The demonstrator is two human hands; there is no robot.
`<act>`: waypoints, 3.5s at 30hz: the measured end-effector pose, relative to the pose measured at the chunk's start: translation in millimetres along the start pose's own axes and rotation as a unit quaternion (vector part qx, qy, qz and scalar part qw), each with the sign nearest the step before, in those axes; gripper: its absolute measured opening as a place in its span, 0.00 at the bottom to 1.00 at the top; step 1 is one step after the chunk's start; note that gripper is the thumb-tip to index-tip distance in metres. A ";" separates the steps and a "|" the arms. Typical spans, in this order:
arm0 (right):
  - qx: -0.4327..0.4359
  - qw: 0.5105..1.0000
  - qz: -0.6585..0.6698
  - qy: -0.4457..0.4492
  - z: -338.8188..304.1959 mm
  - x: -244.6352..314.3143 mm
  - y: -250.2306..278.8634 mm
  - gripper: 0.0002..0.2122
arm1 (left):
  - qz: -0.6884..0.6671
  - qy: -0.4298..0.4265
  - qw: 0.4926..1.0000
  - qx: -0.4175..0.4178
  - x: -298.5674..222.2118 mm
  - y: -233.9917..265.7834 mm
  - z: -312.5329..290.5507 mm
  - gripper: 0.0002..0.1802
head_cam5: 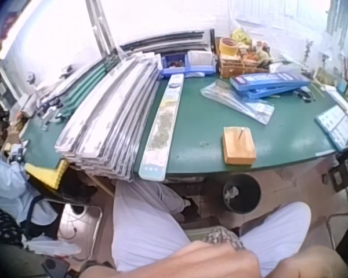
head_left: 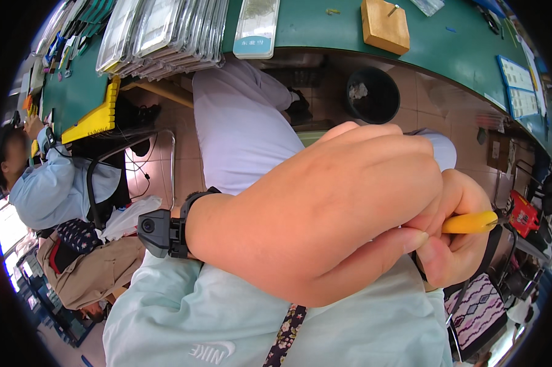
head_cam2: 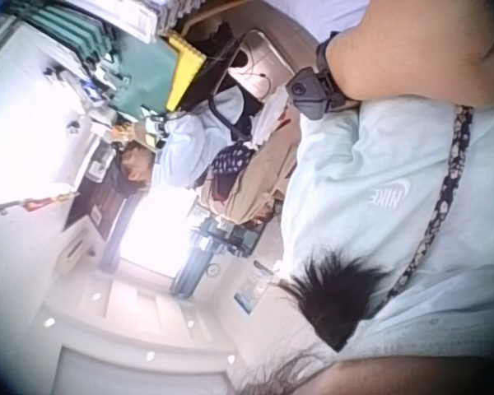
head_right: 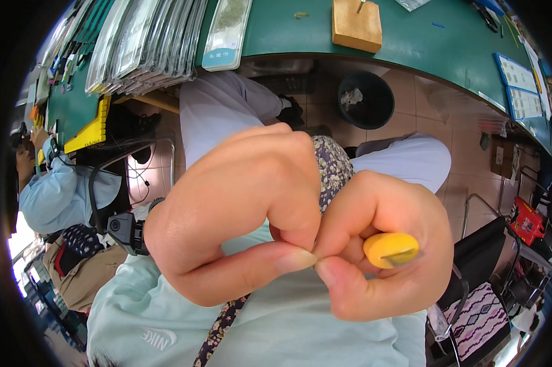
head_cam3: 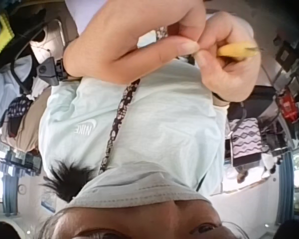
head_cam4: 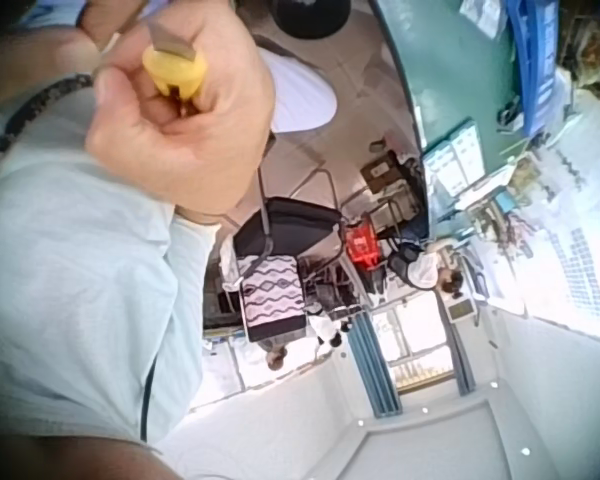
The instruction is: Peeling and assembling small components or film strips at a workbench in a workshop.
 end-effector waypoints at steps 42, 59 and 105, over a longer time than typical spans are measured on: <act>-0.194 0.907 -0.341 0.152 -5.5 41.1 -5.9 0.07 | 0.068 0.065 0.995 0.013 -7.7 6.6 4.2 0.03; -0.045 0.829 -0.504 0.237 -4.1 44.2 -12.7 0.14 | 0.005 0.164 0.979 0.118 17.2 -7.3 -3.7 0.06; -0.158 0.606 -0.660 0.415 -18.4 70.3 -20.9 0.21 | -0.597 0.320 0.723 0.136 8.6 -50.3 -12.2 0.13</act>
Point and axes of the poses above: each hand's wrist, its own z-axis towards the middle knuckle, its own y-axis out of the back of the hand, x = y × z, the point moved 8 cm from there along z, towards the middle knuckle, and after that the axes turned 3 degrees about x, right-handed, at the moved point
